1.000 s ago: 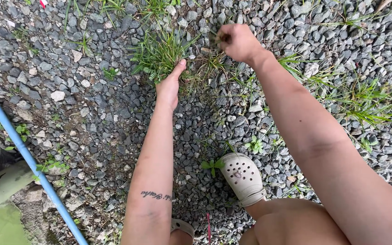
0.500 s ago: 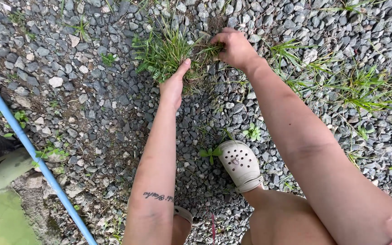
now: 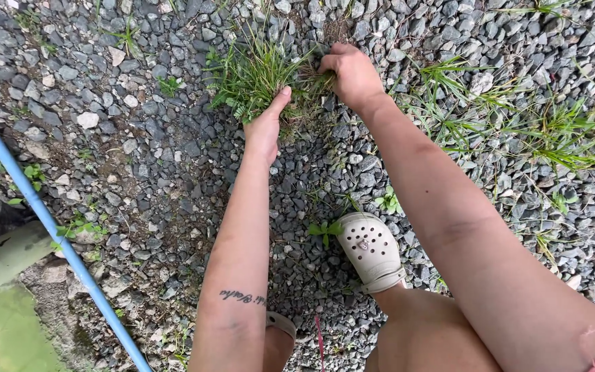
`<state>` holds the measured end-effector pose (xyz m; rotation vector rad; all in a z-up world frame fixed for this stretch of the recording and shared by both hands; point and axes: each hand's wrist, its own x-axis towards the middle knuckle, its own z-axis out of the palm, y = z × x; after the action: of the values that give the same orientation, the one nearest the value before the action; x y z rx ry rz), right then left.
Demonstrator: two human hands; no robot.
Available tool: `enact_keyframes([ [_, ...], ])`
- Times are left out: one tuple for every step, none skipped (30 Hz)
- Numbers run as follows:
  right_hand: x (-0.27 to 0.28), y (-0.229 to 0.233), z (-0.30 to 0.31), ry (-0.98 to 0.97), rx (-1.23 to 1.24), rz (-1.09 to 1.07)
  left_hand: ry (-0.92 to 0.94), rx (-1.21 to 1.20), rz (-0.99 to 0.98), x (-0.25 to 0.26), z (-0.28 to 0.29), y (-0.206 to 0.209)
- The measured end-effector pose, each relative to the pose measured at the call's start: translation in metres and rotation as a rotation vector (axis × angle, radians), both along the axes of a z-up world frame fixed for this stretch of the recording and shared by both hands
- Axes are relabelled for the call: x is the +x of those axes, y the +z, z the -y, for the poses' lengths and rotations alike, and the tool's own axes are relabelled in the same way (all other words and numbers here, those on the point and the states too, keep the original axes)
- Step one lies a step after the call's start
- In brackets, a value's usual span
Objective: Pulling weeds from the ground and near a water tank outdoors.
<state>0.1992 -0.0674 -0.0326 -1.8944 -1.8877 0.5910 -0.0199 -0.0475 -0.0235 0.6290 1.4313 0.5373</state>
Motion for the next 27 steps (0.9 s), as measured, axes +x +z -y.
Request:
enact_keyframes([
  [0.0, -0.002, 0.0, -0.013, -0.03, 0.044, 0.016, 0.017, 0.024, -0.001, 0.0, -0.002],
  [0.0, -0.003, -0.001, -0.025, -0.058, 0.088, 0.033, 0.036, 0.05, -0.002, -0.001, -0.004],
  [-0.002, 0.0, -0.002, -0.023, -0.053, 0.09, 0.035, 0.04, 0.051, -0.003, -0.002, -0.006],
  [-0.002, 0.003, -0.003, -0.004, -0.05, 0.095, 0.033, 0.048, 0.055, -0.004, -0.003, -0.007],
  [-0.001, 0.006, -0.004, 0.015, -0.047, 0.1, 0.031, 0.055, 0.058, -0.004, -0.004, -0.009],
  [-0.001, 0.005, -0.003, 0.015, -0.043, 0.104, 0.031, 0.059, 0.062, -0.004, -0.005, -0.008],
  [0.0, 0.004, -0.003, 0.048, -0.037, 0.132, 0.037, 0.065, 0.061, -0.003, -0.006, -0.008],
  [0.0, 0.003, -0.002, 0.082, -0.029, 0.158, 0.044, 0.072, 0.058, -0.004, -0.007, -0.008],
  [0.001, 0.004, -0.004, 0.083, -0.025, 0.16, 0.045, 0.076, 0.06, -0.004, -0.008, -0.007],
  [0.0, 0.005, -0.005, 0.077, -0.039, 0.173, 0.05, 0.078, 0.055, -0.005, -0.008, -0.006],
  [-0.001, 0.005, -0.007, 0.072, -0.052, 0.186, 0.054, 0.08, 0.051, -0.005, -0.008, -0.006],
  [0.001, -0.004, -0.008, 0.074, -0.052, 0.184, 0.056, 0.08, 0.048, -0.007, -0.008, -0.005],
  [0.003, -0.013, -0.009, 0.043, -0.058, 0.176, 0.041, 0.073, 0.061, -0.008, -0.008, -0.004],
  [0.006, -0.022, -0.009, 0.01, -0.065, 0.171, 0.024, 0.065, 0.075, -0.008, -0.009, -0.004],
  [0.004, -0.015, -0.01, 0.01, -0.065, 0.17, 0.024, 0.065, 0.075, -0.009, -0.008, -0.003],
  [0.004, -0.008, -0.01, -0.035, -0.12, 0.124, 0.015, 0.053, 0.054, -0.01, -0.008, -0.002],
  [0.004, -0.002, -0.01, -0.081, -0.174, 0.078, 0.007, 0.041, 0.034, -0.01, -0.008, -0.001],
  [0.004, 0.003, -0.011, -0.081, -0.175, 0.079, 0.007, 0.04, 0.035, -0.011, -0.008, -0.001],
  [0.005, 0.007, -0.012, -0.159, -0.231, -0.05, -0.007, 0.018, 0.011, -0.011, -0.007, -0.001],
  [0.005, 0.012, -0.013, -0.236, -0.286, -0.179, -0.02, -0.004, -0.013, -0.011, -0.007, -0.001],
  [0.014, -0.002, -0.014, -0.236, -0.286, -0.177, -0.02, -0.005, -0.011, -0.011, -0.006, -0.004],
  [0.022, -0.016, -0.016, -0.312, -0.254, -0.358, -0.007, 0.0, -0.022, -0.011, -0.006, -0.006],
  [0.03, -0.029, -0.019, -0.386, -0.22, -0.539, 0.006, 0.004, -0.033, -0.012, -0.005, -0.009],
  [0.036, -0.025, -0.021, -0.387, -0.218, -0.539, 0.005, 0.004, -0.032, -0.012, -0.006, -0.009],
  [0.042, -0.022, -0.023, -0.426, -0.175, -0.705, 0.005, -0.004, -0.012, -0.011, -0.007, -0.01],
  [0.048, -0.018, -0.024, -0.465, -0.13, -0.871, 0.003, -0.012, 0.007, -0.011, -0.007, -0.011],
  [0.051, -0.014, -0.024, -0.467, -0.129, -0.87, 0.002, -0.012, 0.008, -0.011, -0.008, -0.012],
])
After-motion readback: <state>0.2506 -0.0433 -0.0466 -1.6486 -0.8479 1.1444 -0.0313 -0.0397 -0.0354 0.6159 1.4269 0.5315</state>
